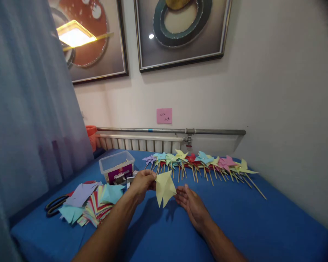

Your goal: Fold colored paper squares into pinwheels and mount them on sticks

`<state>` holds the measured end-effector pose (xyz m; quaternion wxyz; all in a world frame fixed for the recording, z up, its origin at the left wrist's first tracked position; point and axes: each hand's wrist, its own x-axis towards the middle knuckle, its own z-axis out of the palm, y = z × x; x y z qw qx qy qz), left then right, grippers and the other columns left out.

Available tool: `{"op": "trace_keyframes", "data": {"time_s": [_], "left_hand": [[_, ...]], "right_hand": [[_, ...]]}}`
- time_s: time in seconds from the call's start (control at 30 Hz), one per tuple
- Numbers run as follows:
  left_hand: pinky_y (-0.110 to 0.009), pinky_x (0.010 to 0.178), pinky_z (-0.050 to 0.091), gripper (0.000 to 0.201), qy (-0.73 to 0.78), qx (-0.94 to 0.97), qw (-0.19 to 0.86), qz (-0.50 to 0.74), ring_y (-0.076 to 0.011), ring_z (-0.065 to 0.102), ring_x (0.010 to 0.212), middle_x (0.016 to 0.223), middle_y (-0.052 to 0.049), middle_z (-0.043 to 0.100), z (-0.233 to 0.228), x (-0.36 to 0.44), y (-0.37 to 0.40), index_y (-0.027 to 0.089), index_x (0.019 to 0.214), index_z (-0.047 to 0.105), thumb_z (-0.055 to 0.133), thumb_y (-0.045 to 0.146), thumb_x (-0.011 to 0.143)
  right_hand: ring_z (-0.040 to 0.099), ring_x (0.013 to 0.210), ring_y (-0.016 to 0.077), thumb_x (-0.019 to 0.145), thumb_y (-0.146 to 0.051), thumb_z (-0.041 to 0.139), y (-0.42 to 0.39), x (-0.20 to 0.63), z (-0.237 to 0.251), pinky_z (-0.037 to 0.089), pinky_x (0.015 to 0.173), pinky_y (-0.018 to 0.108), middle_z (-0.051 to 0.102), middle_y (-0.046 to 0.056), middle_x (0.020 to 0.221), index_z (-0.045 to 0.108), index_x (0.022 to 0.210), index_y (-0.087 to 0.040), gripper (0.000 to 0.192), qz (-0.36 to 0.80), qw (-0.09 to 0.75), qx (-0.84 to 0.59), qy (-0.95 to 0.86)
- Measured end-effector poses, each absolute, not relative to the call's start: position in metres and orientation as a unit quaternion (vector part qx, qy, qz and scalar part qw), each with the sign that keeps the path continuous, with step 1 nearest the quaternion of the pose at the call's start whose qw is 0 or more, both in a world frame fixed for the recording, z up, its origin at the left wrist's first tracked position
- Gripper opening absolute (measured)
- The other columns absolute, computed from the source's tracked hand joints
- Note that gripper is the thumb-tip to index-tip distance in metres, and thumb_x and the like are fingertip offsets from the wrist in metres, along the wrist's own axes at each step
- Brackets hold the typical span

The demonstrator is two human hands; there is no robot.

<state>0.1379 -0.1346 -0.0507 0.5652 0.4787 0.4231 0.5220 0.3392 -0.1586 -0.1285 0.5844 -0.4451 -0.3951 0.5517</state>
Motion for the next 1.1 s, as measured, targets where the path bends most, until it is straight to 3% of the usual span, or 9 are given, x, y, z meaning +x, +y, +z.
{"op": "trace_keyframes", "data": {"time_s": [0.13, 0.27, 0.4, 0.63, 0.87, 1.1], "left_hand": [[-0.026, 0.056, 0.042, 0.026, 0.398, 0.401, 0.645, 0.514, -0.0119, 0.053, 0.051, 0.058, 0.002, 0.058, -0.087, 0.158, -0.123, 0.018, 0.070, 0.056, 0.074, 0.027, 0.055], [-0.027, 0.060, 0.041, 0.023, 0.422, 0.346, 0.661, 0.515, -0.0143, 0.056, 0.055, 0.060, 0.001, 0.060, -0.115, 0.159, -0.122, 0.018, 0.072, 0.055, 0.071, 0.023, 0.057], [-0.028, 0.060, 0.041, 0.021, 0.428, 0.330, 0.649, 0.535, -0.0153, 0.056, 0.056, 0.061, 0.000, 0.061, -0.116, 0.159, -0.119, 0.018, 0.074, 0.055, 0.070, 0.025, 0.060], [-0.027, 0.059, 0.042, 0.026, 0.425, 0.320, 0.641, 0.553, -0.0138, 0.056, 0.055, 0.060, 0.001, 0.060, -0.113, 0.168, -0.125, 0.017, 0.070, 0.055, 0.075, 0.030, 0.059], [-0.024, 0.051, 0.033, 0.031, 0.441, 0.404, 0.617, 0.512, -0.0090, 0.046, 0.046, 0.053, 0.002, 0.057, -0.114, 0.172, -0.131, 0.015, 0.065, 0.059, 0.080, 0.035, 0.054], [-0.024, 0.050, 0.034, 0.030, 0.451, 0.466, 0.609, 0.457, -0.0102, 0.048, 0.044, 0.050, 0.001, 0.058, -0.121, 0.174, -0.130, 0.015, 0.062, 0.061, 0.079, 0.039, 0.054]], "right_hand": [[0.071, 0.102, 0.0307, 0.084, -0.074, 0.055, -0.162, 0.345, -0.126, 0.055, 0.087, 0.043, 0.076, 0.015, 0.104, 0.069, 0.098, -0.018, 0.059, 0.628, 0.583, -0.349, -0.379], [0.070, 0.107, 0.0317, 0.085, -0.069, 0.059, -0.167, 0.342, -0.122, 0.054, 0.091, 0.046, 0.077, 0.014, 0.106, 0.071, 0.103, -0.018, 0.055, 0.667, 0.545, -0.322, -0.393], [0.069, 0.110, 0.0319, 0.084, -0.058, 0.069, -0.168, 0.329, -0.122, 0.053, 0.093, 0.047, 0.077, 0.014, 0.110, 0.071, 0.112, -0.019, 0.049, 0.678, 0.541, -0.283, -0.409], [0.070, 0.108, 0.0323, 0.077, -0.048, 0.080, -0.170, 0.314, -0.132, 0.055, 0.089, 0.044, 0.078, 0.011, 0.109, 0.067, 0.121, -0.020, 0.054, 0.634, 0.582, -0.316, -0.399], [0.075, 0.092, 0.0323, 0.074, -0.053, 0.078, -0.160, 0.318, -0.142, 0.059, 0.074, 0.040, 0.080, 0.008, 0.091, 0.069, 0.110, -0.019, 0.050, 0.590, 0.619, -0.384, -0.349], [0.076, 0.073, 0.0288, 0.058, -0.047, 0.090, -0.159, 0.325, -0.137, 0.057, 0.061, 0.034, 0.078, 0.004, 0.072, 0.068, 0.088, -0.019, 0.047, 0.575, 0.661, -0.390, -0.283]]}}
